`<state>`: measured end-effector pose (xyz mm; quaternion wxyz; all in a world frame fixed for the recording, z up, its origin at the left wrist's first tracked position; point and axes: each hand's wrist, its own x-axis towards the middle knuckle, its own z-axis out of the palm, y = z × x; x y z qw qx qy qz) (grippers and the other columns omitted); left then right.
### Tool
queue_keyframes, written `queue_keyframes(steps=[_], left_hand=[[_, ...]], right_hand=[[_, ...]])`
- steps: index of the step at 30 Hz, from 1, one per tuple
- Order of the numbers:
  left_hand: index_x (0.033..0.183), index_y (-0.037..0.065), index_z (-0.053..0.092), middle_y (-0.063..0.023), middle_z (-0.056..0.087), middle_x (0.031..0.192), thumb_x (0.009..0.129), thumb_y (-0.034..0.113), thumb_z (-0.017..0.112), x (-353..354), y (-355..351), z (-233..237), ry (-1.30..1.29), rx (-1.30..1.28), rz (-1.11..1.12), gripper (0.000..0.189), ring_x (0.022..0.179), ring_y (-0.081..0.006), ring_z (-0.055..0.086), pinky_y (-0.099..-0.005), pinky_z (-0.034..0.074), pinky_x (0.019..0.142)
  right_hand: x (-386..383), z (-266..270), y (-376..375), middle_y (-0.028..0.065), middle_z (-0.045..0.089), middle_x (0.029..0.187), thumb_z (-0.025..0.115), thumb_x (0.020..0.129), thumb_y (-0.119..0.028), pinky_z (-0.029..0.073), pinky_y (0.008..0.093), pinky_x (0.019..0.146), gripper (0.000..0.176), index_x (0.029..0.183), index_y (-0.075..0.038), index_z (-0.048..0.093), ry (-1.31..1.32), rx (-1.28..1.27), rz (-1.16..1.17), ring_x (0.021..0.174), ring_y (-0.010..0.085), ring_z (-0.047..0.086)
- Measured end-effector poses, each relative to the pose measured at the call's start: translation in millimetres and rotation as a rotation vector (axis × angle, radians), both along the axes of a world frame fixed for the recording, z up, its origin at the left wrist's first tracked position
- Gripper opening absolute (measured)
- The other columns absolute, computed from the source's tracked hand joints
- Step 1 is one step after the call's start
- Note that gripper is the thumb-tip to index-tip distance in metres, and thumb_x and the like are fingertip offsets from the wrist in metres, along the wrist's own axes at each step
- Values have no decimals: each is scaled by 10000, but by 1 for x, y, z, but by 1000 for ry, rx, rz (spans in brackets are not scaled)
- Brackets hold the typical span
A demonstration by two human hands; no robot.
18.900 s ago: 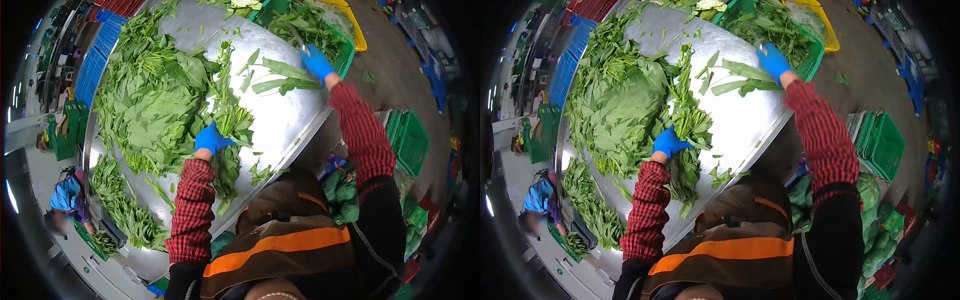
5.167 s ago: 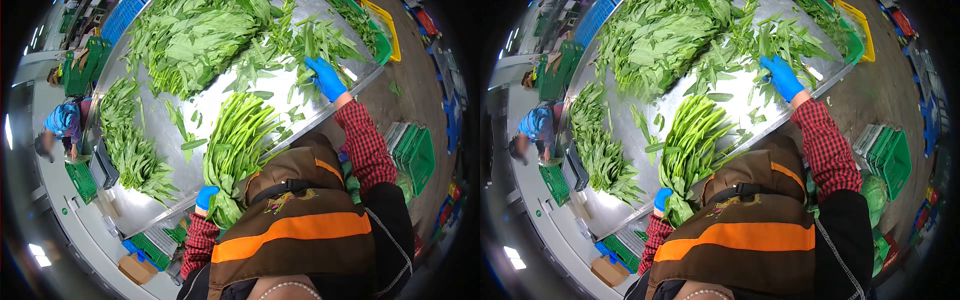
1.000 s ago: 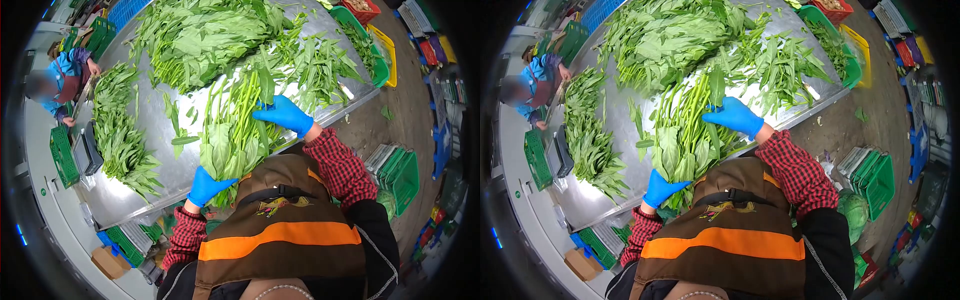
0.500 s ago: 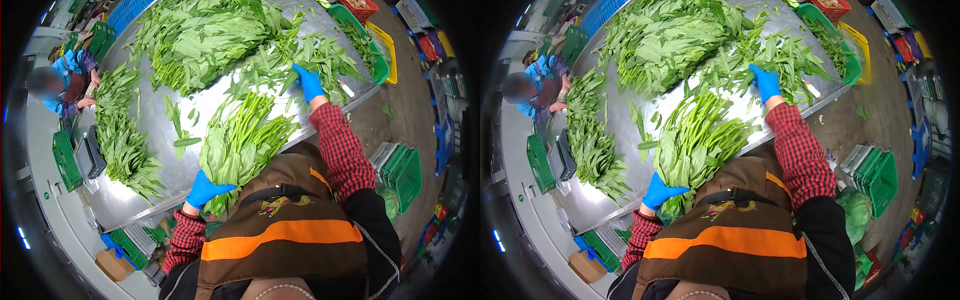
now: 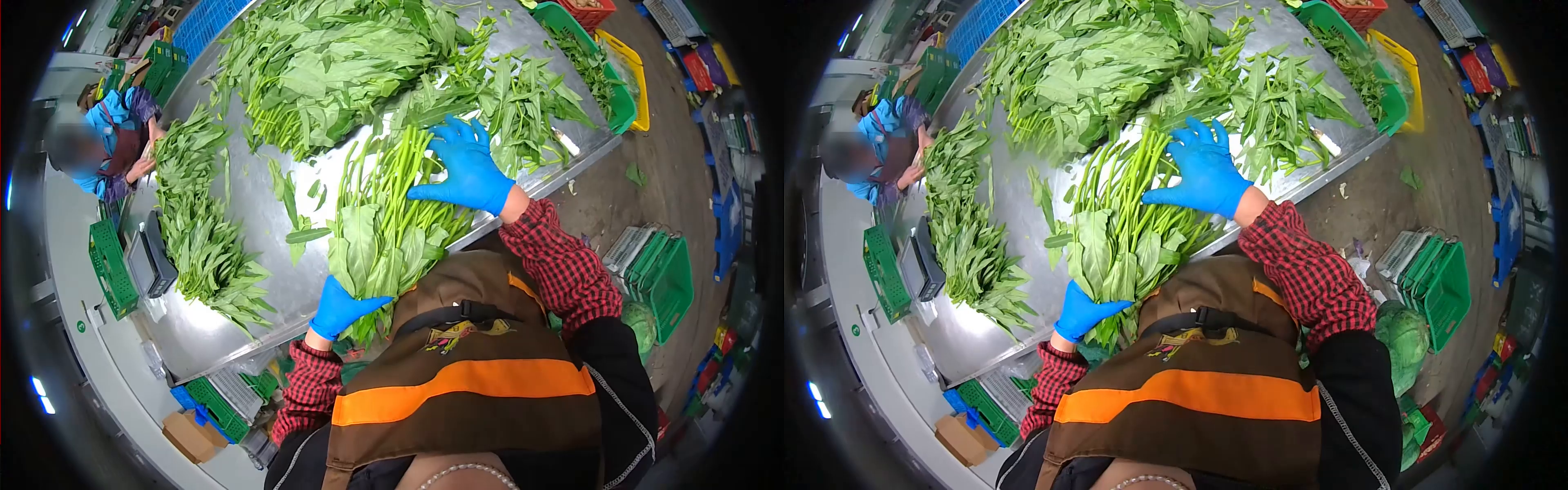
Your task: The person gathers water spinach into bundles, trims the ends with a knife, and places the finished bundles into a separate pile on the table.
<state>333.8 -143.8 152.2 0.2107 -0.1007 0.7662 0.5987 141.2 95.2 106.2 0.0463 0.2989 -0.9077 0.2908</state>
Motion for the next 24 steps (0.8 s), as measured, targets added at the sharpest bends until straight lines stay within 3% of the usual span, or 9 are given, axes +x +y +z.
queue_keyframes(steps=[4,5,6,8,9,13,16,20,24], left_hand=[[1247,-21,507,-119,609,1173,660,151,834,-1,0,0,-6,-42,-63,693,1059,-193,584,-343,455,930],[1203,-23,546,-129,633,1135,664,168,832,-3,1,2,3,-58,-74,639,1019,-195,607,-342,469,903],[1203,-23,546,-129,633,1135,664,168,832,-3,0,1,2,-60,-76,639,1019,-195,607,-342,469,903],[1182,-25,564,-131,639,1128,666,174,829,-1,-1,-1,63,-103,-109,614,1015,-194,610,-343,469,901],[1182,-25,564,-131,639,1128,666,174,829,-1,-1,-2,61,-104,-111,614,1015,-194,610,-343,469,901],[1267,-16,494,-116,595,1197,640,155,846,-2,-6,-4,33,-51,-99,739,1080,-200,572,-347,441,946],[1324,-4,443,-97,557,1252,617,126,860,-3,-16,-8,-31,37,-81,831,1131,-191,535,-350,414,985],[1298,-1,478,-93,577,1232,635,115,845,-12,-16,0,-99,160,-62,766,1104,-175,548,-346,432,959],[1367,6,399,-74,521,1300,590,40,851,-7,-26,-10,-184,272,-24,899,1165,-170,498,-343,391,1008]], right_hand=[[-9,-6,-2,156,639,1021,677,681,-577,340,481,967,667,1130,-87,621,-697,152,191,956,333,594],[-10,-15,-6,147,677,949,700,715,-430,448,406,873,569,1151,-77,607,-712,280,171,854,281,642],[-6,-30,-7,147,677,949,700,715,-430,448,406,873,569,1151,-77,607,-714,277,171,854,281,642],[4,-54,-6,165,682,879,707,659,-416,482,384,791,511,1055,-98,655,-743,-225,38,829,321,651],[6,-52,-7,168,680,862,716,673,-295,498,352,736,446,1048,-60,657,-839,-434,70,793,289,651],[3,-47,-8,165,681,865,711,695,-228,500,353,737,402,1040,-30,658,-936,-430,123,752,257,647],[-5,-19,3,104,702,852,696,774,-140,503,283,695,235,964,-2,681,-1166,-689,210,726,130,639],[-19,3,10,42,681,764,733,797,-224,491,256,662,238,916,-20,704,-1086,-551,236,689,85,608],[-40,-26,23,41,677,747,737,792,-274,476,243,646,252,846,-30,713,-1096,-344,261,690,83,599]])
